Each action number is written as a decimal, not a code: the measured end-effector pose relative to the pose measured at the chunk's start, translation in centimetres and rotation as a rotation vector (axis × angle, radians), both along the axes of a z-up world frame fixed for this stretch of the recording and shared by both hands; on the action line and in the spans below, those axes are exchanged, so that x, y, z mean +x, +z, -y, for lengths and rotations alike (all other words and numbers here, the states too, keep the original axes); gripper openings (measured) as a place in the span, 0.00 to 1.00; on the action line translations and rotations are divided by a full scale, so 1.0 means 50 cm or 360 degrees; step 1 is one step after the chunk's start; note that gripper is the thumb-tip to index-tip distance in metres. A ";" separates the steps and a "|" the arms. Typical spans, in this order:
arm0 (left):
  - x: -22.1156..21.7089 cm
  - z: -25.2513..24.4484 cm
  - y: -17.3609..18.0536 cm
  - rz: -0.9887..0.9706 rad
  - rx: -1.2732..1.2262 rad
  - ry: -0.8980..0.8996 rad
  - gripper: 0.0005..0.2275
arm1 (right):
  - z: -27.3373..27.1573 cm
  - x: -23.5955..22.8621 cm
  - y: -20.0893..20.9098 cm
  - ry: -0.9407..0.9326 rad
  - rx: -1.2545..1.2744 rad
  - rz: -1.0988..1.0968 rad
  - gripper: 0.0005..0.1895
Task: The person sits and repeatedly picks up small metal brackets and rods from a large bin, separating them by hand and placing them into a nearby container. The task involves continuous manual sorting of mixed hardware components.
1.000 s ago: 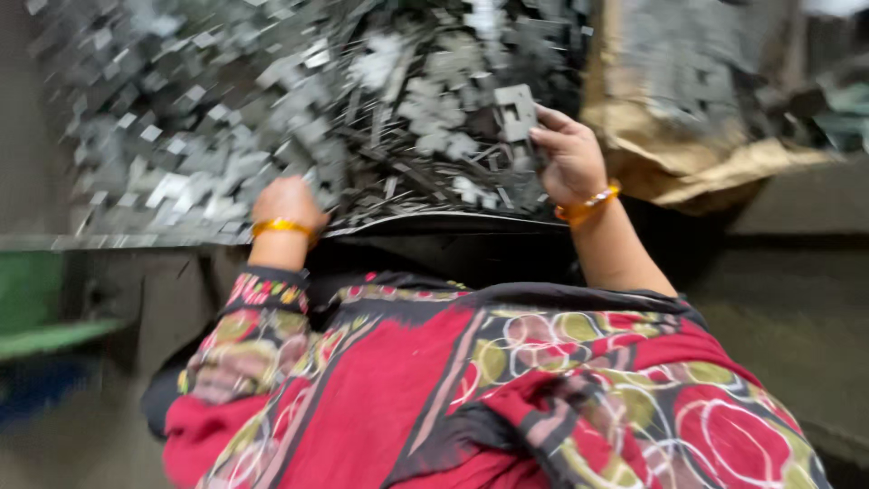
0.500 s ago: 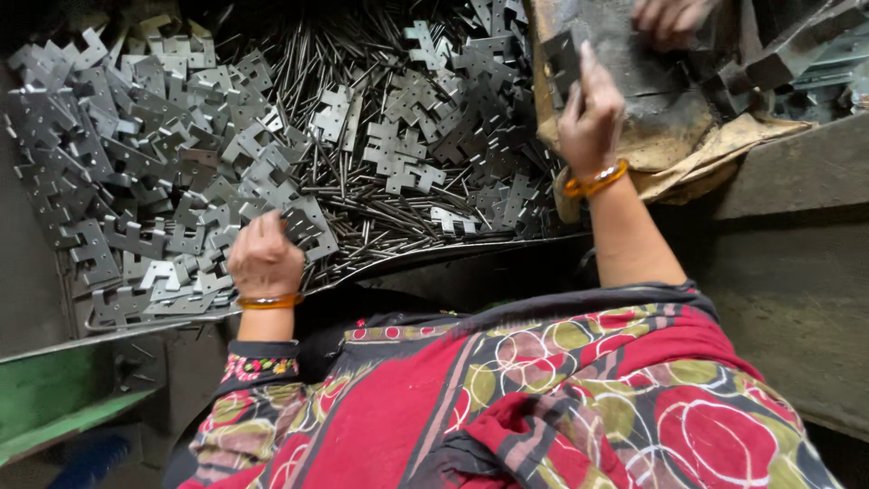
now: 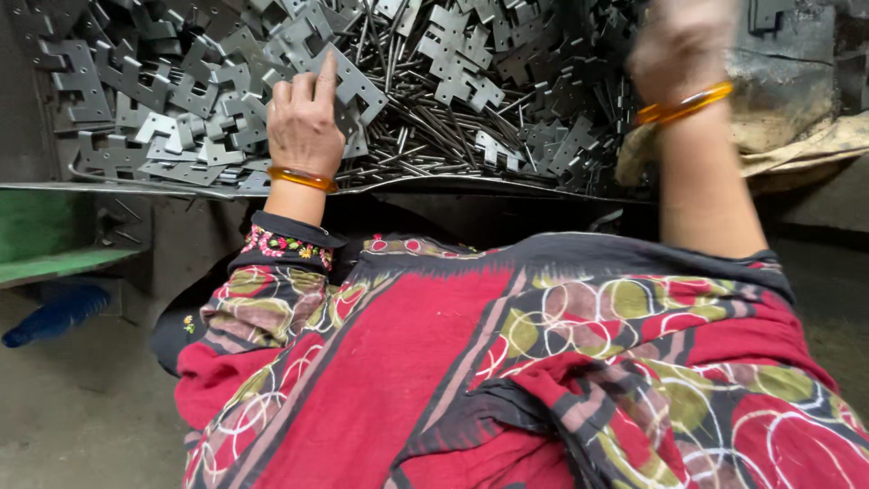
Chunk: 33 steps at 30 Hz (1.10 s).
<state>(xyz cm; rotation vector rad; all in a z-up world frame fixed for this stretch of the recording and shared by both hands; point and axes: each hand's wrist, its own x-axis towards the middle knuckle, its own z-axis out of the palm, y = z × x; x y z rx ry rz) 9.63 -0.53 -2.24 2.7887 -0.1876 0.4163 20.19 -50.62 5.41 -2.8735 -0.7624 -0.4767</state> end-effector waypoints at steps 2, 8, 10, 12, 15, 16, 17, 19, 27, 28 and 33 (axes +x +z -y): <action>-0.013 0.001 0.000 -0.0016 -0.0021 -0.0028 0.15 | -0.088 -0.037 -0.064 0.0196 -0.0127 -0.0568 0.38; -0.029 -0.050 -0.035 -0.0132 -0.1003 -0.0171 0.06 | -0.150 -0.100 -0.176 -0.0093 -0.1083 -0.1312 0.74; -0.045 -0.075 -0.044 -0.0158 -0.1687 0.0072 0.06 | -0.139 -0.109 -0.191 -0.0108 -0.0902 -0.1418 0.70; -0.042 -0.095 -0.033 -0.0178 -0.2706 0.0167 0.08 | -0.124 -0.116 -0.193 -0.0122 -0.0866 -0.1467 0.63; -0.063 -0.117 0.013 -0.0463 -0.3713 -0.0167 0.23 | -0.128 -0.111 -0.192 -0.0083 -0.0951 -0.1350 0.46; -0.066 -0.113 0.029 -0.0576 -0.3717 -0.0379 0.27 | -0.132 -0.105 -0.187 -0.0049 -0.0918 -0.1223 0.38; -0.080 -0.113 0.044 -0.0679 -0.3705 -0.0569 0.31 | -0.139 -0.098 -0.183 -0.0072 -0.1000 -0.1313 0.42; -0.083 -0.104 0.061 -0.0855 -0.3584 -0.0595 0.35 | -0.156 -0.095 -0.177 -0.0109 -0.1158 -0.1502 0.48; -0.035 0.040 -0.011 -0.0729 -0.0773 -0.0183 0.13 | -0.162 -0.099 -0.176 0.0067 -0.1430 -0.1332 0.36; -0.034 0.059 -0.023 -0.0626 -0.0325 -0.0193 0.13 | -0.159 -0.098 -0.188 0.0085 -0.1475 -0.1265 0.33; -0.013 0.103 -0.041 -0.1239 0.0021 -0.0092 0.17 | -0.112 -0.073 -0.251 0.0141 -0.1283 -0.1539 0.33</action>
